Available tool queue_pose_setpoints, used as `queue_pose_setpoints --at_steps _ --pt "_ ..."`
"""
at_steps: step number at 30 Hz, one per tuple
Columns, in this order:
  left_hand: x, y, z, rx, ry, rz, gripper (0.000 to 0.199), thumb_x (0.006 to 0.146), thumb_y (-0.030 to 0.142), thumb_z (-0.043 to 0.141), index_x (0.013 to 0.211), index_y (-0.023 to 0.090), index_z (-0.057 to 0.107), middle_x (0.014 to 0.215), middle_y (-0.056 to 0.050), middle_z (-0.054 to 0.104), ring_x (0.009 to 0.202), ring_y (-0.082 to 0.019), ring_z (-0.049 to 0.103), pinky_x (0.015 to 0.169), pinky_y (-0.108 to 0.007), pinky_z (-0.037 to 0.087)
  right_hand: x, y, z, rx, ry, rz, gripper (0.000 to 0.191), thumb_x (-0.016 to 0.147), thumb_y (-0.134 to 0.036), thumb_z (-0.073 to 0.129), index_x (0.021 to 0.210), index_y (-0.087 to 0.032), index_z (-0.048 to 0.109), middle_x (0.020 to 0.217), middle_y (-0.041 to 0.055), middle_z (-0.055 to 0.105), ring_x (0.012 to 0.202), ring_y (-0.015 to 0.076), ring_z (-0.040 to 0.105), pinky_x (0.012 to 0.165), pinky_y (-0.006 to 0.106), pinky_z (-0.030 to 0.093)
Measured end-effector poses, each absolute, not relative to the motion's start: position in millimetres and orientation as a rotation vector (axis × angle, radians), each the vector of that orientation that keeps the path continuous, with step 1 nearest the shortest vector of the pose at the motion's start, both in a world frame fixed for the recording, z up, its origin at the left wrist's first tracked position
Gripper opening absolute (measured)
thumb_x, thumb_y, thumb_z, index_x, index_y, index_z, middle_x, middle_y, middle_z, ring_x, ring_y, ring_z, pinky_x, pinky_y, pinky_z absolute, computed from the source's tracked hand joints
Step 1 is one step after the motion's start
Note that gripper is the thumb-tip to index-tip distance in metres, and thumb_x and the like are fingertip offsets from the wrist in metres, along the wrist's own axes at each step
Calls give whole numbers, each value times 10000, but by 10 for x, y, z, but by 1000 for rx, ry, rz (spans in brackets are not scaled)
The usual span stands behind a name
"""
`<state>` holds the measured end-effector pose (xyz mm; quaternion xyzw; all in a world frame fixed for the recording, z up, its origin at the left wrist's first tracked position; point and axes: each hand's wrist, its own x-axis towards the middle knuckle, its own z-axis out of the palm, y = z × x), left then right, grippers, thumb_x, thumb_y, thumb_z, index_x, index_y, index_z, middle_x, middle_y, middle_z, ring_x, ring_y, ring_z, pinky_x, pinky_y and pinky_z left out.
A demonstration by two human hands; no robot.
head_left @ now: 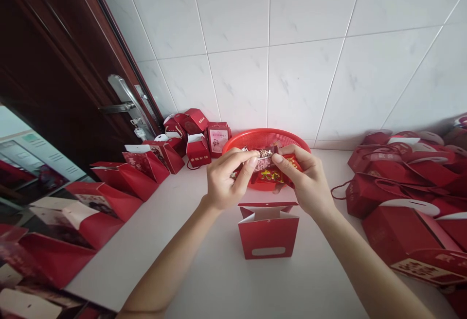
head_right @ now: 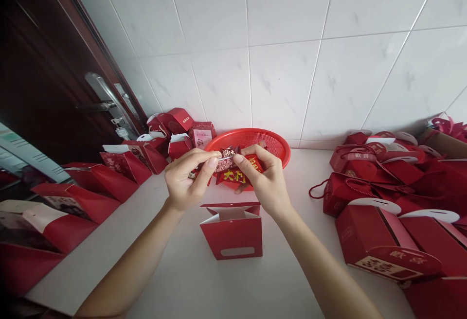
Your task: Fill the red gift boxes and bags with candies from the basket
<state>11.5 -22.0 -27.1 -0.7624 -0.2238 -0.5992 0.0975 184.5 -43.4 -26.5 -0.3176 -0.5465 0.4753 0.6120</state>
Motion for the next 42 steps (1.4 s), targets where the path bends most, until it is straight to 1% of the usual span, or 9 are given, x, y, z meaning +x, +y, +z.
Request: queue_pose_setpoints --at_steps 6,11,16,20,24,28,34,39,42 --pt "115 -225 -264 -2327 -682 -1825 121 939 127 607 935 170 720 813 -29 750 698 -121 660 630 -242 529 1879 -432 -258 -730 -1304 1065 270 820 -464 764 828 -198 718 759 17 668 591 141 603 401 256 584" --pt "104 -219 -269 -2408 -717 -1877 131 960 160 591 965 182 721 827 -17 746 733 -123 670 656 -249 527 1902 -423 -269 -709 -1286 1092 268 817 -469 764 813 -202 739 754 21 632 611 144 585 400 246 571" --pt "86 -220 -265 -2444 -720 -1912 149 965 193 593 982 201 741 821 -20 745 744 -144 674 645 -273 522 1911 -426 -260 -681 -1291 1105 250 820 -457 763 803 -209 741 752 15 617 600 142 580 395 250 570" --pt "81 -216 -264 -2455 -693 -1919 190 977 209 576 1027 212 760 817 -28 745 744 -152 675 646 -288 527 1917 -430 -245 -692 -1307 1064 262 821 -465 763 808 -206 722 706 4 625 566 141 584 413 265 583" --pt "101 -219 -264 -2438 -710 -1910 207 988 220 563 1061 218 757 884 -35 767 762 -149 691 666 -279 548 1928 -432 -234 -687 -1293 1043 268 818 -464 767 812 -204 705 714 5 641 563 143 599 419 266 586" --pt "117 -227 -258 -2411 -723 -1970 187 981 239 588 1085 222 742 970 -39 781 819 -152 718 708 -264 575 1936 -441 -225 -678 -1283 1035 247 830 -445 761 819 -204 711 712 2 644 565 140 605 416 258 582" --pt "116 -247 -246 -2411 -726 -2000 149 955 261 631 1038 210 743 927 -41 776 737 -140 702 643 -249 562 1938 -445 -220 -690 -1266 1025 264 813 -458 774 815 -204 704 704 -1 639 556 137 596 423 260 582" --pt "116 -258 -258 -2439 -732 -2032 158 916 247 681 1057 206 740 943 -44 763 595 -93 611 565 -231 529 1928 -451 -223 -693 -1255 1013 284 803 -472 780 827 -201 699 707 3 640 562 140 601 420 259 583" --pt "112 -267 -260 -2443 -742 -2045 151 913 241 685 1048 212 746 939 -39 759 589 -91 598 564 -235 524 1924 -459 -223 -694 -1256 1019 278 809 -469 776 827 -201 700 710 4 647 558 140 601 425 262 587"
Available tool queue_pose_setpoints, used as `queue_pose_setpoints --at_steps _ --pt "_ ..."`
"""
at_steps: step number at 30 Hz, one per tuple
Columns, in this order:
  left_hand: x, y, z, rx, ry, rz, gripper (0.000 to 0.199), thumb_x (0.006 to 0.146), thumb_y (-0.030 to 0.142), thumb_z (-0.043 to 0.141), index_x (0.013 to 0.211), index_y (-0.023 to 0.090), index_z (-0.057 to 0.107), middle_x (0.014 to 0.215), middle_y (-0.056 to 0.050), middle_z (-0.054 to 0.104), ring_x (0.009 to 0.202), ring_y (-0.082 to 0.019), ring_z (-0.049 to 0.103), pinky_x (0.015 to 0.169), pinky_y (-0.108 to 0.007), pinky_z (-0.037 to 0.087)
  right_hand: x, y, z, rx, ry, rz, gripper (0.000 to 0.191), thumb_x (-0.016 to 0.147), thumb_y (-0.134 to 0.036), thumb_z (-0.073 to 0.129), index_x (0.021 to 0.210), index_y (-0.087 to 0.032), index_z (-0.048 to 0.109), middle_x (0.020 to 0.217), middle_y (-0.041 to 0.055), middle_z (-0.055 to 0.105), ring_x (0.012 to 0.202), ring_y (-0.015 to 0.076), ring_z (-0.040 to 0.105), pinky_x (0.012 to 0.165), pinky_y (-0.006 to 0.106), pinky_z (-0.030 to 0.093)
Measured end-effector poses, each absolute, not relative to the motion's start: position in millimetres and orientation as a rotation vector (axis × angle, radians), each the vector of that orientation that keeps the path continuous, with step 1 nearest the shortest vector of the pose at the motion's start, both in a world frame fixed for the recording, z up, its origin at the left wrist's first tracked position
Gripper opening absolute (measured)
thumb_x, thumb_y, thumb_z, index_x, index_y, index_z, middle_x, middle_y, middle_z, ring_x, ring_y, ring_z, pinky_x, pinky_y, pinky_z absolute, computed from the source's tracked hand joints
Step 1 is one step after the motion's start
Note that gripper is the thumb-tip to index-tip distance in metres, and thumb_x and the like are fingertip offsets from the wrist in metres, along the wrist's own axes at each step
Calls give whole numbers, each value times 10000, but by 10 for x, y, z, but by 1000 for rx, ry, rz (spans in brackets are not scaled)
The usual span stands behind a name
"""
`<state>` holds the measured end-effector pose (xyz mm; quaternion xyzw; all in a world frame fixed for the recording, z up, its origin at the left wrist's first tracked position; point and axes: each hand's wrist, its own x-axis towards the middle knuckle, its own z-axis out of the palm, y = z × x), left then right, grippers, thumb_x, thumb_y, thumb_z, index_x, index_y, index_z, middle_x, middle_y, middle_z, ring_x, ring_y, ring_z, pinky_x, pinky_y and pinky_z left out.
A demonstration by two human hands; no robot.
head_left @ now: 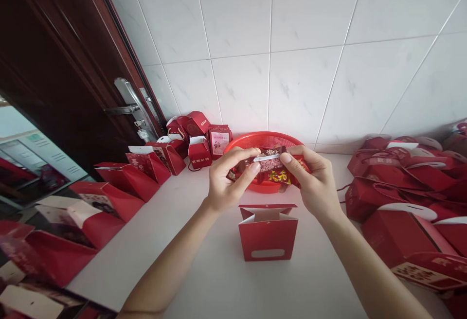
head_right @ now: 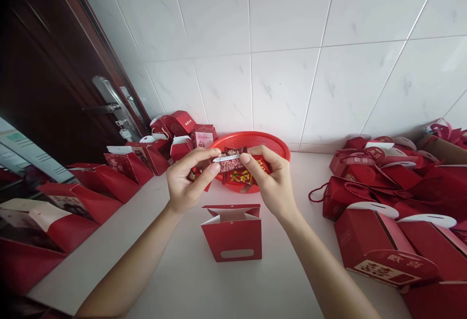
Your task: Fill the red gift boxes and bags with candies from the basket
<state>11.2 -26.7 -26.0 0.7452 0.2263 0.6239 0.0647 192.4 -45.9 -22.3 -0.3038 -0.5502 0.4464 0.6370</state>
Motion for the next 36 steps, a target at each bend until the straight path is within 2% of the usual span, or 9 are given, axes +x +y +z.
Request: queue_pose_setpoints --at_steps 5,9,15,20,26,36 --pt "107 -286 -241 2253 668 1888 148 916 222 681 1044 217 754 937 -37 759 630 -102 623 580 -239 523 1928 -453 -225 -649 -1271 1037 240 836 -441 760 820 -206 714 722 8 656 567 136 595 422 251 584" --pt "112 -301 -220 2257 625 1900 156 917 193 671 1043 227 757 958 -36 765 743 -130 677 639 -247 538 1929 -452 -217 -622 -1271 1072 208 851 -419 751 834 -213 733 778 15 666 588 133 599 419 245 586" --pt "108 -333 -195 2278 643 1879 161 914 173 669 1039 224 756 904 -22 749 640 -102 614 583 -240 505 1921 -470 -210 -613 -1251 1114 226 838 -425 762 824 -202 723 745 7 648 566 128 589 409 242 580" --pt "99 -358 -169 2304 615 1886 178 906 138 664 1045 208 750 907 -32 748 709 -119 647 633 -242 527 1920 -485 -201 -616 -1260 1111 249 837 -434 761 830 -188 719 713 2 629 549 122 575 407 241 581" --pt "91 -356 -162 2304 607 1884 203 897 127 668 1058 215 754 902 -23 755 719 -117 647 653 -240 528 1924 -497 -167 -619 -1286 1096 252 845 -436 753 868 -186 738 769 23 645 605 139 601 416 244 592" --pt "84 -365 -154 2290 637 1872 203 892 128 671 1053 216 760 904 -24 762 719 -121 653 638 -239 521 1924 -474 -170 -615 -1310 1096 238 866 -425 737 876 -188 733 767 26 656 617 142 607 438 251 603"
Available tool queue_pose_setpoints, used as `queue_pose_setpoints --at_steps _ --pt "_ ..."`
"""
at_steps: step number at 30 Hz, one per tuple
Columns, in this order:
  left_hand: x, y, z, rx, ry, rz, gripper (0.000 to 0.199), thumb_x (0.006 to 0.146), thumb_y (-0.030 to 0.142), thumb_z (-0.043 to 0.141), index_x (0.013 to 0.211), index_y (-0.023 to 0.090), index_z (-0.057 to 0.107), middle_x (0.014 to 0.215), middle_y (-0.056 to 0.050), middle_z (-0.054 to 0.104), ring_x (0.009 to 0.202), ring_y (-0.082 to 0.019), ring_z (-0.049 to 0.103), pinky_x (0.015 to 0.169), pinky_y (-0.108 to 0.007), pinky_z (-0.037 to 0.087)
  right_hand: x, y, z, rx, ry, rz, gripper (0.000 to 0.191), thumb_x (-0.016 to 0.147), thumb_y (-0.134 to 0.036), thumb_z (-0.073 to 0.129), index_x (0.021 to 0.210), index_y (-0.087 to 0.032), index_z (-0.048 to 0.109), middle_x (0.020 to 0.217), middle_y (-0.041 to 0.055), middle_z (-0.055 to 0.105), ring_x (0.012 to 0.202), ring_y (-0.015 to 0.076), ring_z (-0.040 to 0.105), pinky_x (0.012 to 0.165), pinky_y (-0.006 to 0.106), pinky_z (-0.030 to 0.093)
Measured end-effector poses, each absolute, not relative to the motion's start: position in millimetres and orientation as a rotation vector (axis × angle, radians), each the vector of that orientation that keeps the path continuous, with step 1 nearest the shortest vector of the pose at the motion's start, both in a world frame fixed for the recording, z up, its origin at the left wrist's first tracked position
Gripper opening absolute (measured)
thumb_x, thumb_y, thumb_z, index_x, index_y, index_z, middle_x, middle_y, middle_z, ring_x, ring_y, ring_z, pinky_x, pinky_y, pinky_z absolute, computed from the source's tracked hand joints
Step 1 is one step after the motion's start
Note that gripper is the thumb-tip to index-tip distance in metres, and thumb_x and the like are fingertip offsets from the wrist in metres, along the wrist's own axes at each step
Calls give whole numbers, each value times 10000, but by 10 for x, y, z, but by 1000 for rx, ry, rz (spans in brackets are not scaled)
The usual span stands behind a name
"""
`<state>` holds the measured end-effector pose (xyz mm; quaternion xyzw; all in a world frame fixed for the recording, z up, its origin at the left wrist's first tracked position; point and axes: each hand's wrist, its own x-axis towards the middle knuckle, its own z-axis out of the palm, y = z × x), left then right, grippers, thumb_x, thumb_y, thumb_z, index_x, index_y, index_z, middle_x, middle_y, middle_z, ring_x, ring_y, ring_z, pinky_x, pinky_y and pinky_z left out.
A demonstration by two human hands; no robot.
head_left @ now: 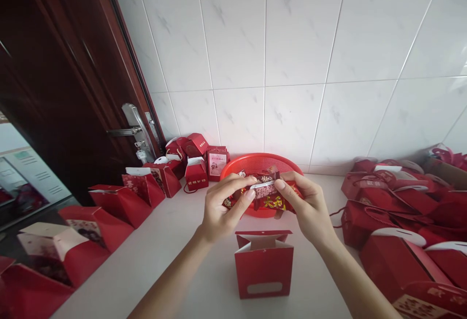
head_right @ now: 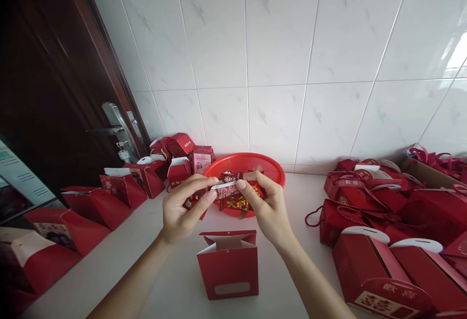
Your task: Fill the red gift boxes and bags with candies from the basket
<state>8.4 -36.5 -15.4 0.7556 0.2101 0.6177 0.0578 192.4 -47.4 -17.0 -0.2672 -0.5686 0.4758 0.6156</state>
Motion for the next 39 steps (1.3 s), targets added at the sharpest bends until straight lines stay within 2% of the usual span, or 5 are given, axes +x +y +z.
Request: queue_pose_setpoints --at_steps 7,16,27,32,39 --pt "93 -366 -149 2296 634 1883 177 892 134 675 1022 214 765 900 -25 769 749 -132 677 678 -253 544 1941 -478 -172 -624 -1315 1089 231 866 -423 736 865 -192 733 767 21 640 617 138 606 428 245 599" --pt "120 -354 -172 2322 650 1859 145 908 153 663 1000 201 764 852 -29 757 727 -134 667 654 -258 538 1985 -486 -125 -631 -1332 1082 227 855 -409 745 845 -183 717 774 22 640 619 132 593 431 242 603" --pt "119 -334 -187 2297 625 1846 189 897 123 675 1019 226 776 887 -21 767 784 -136 692 695 -252 551 2012 -463 -140 -682 -1359 1090 266 845 -448 744 855 -183 713 801 27 652 603 133 599 425 248 594" --pt "128 -330 -191 2220 641 1820 171 902 135 673 999 221 784 856 -16 757 717 -118 668 637 -234 533 2033 -461 -135 -703 -1372 1093 299 837 -477 745 844 -181 700 772 26 631 602 137 595 434 250 599" --pt "131 -329 -191 2188 705 1816 138 905 180 677 978 210 790 874 -44 766 735 -149 682 653 -275 552 2083 -431 -138 -688 -1420 1145 293 869 -480 717 873 -187 699 778 21 639 572 120 594 468 251 612"
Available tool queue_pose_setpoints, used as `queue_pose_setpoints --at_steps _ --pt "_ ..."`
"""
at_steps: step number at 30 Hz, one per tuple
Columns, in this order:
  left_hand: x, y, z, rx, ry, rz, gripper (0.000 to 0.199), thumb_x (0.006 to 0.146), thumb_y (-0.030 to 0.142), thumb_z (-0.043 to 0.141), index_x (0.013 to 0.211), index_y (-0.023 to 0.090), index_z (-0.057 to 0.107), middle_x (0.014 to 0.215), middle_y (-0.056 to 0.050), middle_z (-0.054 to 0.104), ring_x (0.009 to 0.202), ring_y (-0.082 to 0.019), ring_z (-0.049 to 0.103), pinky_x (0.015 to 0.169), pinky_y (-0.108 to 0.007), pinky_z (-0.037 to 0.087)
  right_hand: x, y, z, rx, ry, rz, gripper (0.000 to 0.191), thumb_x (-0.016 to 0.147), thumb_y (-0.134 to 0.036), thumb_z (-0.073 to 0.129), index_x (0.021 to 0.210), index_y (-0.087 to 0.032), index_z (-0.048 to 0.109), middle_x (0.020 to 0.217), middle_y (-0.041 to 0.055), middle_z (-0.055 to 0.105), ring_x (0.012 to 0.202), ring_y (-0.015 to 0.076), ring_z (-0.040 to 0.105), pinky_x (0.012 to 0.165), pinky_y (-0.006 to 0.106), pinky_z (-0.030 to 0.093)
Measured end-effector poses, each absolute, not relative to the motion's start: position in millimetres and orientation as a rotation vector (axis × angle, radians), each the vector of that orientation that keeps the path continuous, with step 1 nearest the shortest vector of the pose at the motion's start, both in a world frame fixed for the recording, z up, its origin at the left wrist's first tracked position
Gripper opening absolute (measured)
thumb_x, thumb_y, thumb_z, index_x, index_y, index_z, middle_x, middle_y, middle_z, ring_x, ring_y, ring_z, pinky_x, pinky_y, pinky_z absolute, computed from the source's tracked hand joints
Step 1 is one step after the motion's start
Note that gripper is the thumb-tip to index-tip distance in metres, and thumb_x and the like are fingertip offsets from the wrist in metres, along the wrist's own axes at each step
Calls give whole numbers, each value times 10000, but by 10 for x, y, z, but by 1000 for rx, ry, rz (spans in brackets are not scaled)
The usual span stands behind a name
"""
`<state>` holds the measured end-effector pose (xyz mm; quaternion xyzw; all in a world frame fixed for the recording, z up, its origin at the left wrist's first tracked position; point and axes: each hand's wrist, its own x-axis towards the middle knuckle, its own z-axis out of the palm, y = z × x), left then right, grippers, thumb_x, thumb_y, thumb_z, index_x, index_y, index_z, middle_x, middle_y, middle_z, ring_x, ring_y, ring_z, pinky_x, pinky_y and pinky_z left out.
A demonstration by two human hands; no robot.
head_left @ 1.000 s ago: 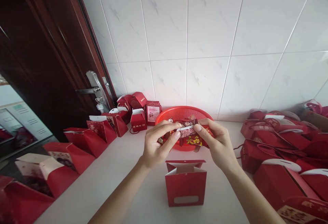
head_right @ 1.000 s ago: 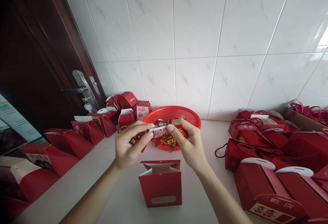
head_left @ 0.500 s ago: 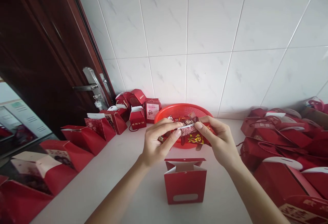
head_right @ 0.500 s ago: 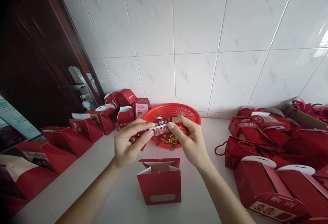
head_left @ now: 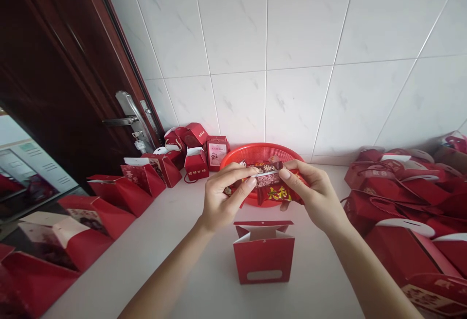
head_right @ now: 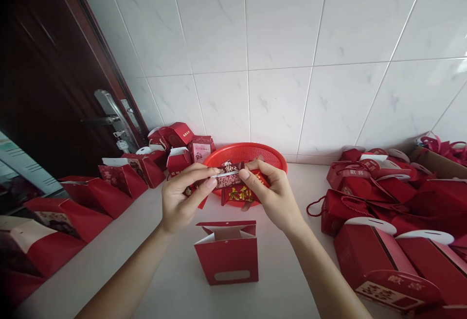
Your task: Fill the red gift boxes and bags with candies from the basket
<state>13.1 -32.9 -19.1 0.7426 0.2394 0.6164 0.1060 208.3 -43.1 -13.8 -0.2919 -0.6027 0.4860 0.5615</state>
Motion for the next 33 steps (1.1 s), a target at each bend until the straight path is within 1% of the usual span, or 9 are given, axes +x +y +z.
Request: queue_pose_setpoints --at_steps 4,7,12,18,26,29,33 --pt "136 -327 -184 2185 712 1819 141 901 171 681 978 211 791 889 -41 772 762 -148 688 679 -272 557 2110 -422 -146 -696 -1439 1183 325 882 -502 697 900 -178 710 742 16 598 615 130 590 496 268 632" --pt "138 -323 -181 2176 695 1825 153 895 153 685 985 221 788 890 -24 772 764 -134 686 693 -259 556 2133 -415 -158 -695 -1447 1205 322 891 -505 687 894 -184 702 755 18 589 644 138 589 508 283 640" --pt "129 -307 -186 2175 718 1823 144 900 164 683 987 210 788 894 -33 771 778 -143 693 692 -264 559 2161 -398 -162 -718 -1454 1197 323 892 -512 683 873 -190 685 726 -5 549 593 112 531 507 284 636" --pt "122 -296 -193 2176 739 1805 133 904 206 684 986 206 790 880 -46 769 765 -156 689 665 -278 555 2172 -396 -141 -745 -1474 1164 356 889 -536 675 848 -182 667 721 3 550 596 115 541 503 264 629" --pt "117 -294 -208 2183 767 1792 138 908 235 679 985 202 790 865 -50 762 751 -156 673 648 -280 540 2175 -397 -151 -751 -1482 1157 365 882 -548 677 868 -184 683 733 13 583 607 127 571 498 271 632" --pt "115 -294 -209 2181 763 1786 139 902 233 685 989 200 789 858 -47 754 733 -147 656 639 -274 529 2174 -399 -148 -751 -1478 1157 360 874 -549 686 868 -189 689 750 16 600 632 139 594 503 278 631" --pt "115 -306 -195 2179 756 1777 140 898 218 684 990 199 789 846 -38 743 694 -128 630 614 -255 513 2164 -409 -131 -750 -1466 1163 359 863 -541 701 841 -184 682 735 13 581 617 137 583 497 280 625"
